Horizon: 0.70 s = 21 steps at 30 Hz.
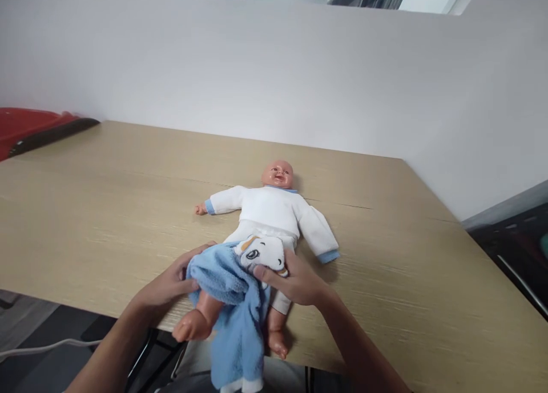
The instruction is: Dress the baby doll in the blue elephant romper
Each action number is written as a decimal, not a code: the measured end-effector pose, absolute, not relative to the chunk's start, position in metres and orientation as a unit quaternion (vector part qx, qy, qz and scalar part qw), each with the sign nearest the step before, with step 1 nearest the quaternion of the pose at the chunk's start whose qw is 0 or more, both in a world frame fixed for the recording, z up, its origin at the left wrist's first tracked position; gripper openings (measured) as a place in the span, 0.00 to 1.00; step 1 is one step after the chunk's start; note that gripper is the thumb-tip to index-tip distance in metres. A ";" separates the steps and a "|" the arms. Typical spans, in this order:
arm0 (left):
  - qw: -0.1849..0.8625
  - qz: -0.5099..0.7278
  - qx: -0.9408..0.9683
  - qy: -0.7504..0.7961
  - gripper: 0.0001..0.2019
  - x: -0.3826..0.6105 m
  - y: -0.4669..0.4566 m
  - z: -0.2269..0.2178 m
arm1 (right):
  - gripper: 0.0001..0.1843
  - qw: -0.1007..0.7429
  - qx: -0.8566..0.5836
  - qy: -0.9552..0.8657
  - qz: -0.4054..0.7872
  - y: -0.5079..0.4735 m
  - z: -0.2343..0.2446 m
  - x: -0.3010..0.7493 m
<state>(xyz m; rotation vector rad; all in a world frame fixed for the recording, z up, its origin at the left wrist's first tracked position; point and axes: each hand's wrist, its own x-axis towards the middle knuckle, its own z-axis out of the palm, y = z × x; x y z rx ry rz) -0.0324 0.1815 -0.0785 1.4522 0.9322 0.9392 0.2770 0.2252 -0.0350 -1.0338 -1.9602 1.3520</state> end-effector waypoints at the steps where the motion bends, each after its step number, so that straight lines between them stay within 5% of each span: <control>1: 0.544 0.414 0.601 0.414 0.41 -0.033 0.181 -0.082 | 0.28 0.284 -0.408 -0.711 0.496 0.222 -0.036 0.275; 8: 0.452 0.387 0.693 0.406 0.30 -0.015 0.198 -0.030 | 0.16 0.295 -0.392 -0.739 0.462 0.197 0.001 0.243; 12: 0.484 0.244 0.763 0.353 0.29 0.000 0.220 0.007 | 0.14 0.305 -0.398 -0.747 0.436 0.192 0.016 0.234; 16: 0.523 0.112 0.799 0.275 0.16 0.009 0.240 0.014 | 0.15 0.263 -0.448 -0.751 0.408 0.182 0.006 0.254; 21: 0.495 0.133 0.817 0.264 0.12 0.014 0.244 0.008 | 0.24 0.168 -0.471 -0.793 0.348 0.158 -0.005 0.286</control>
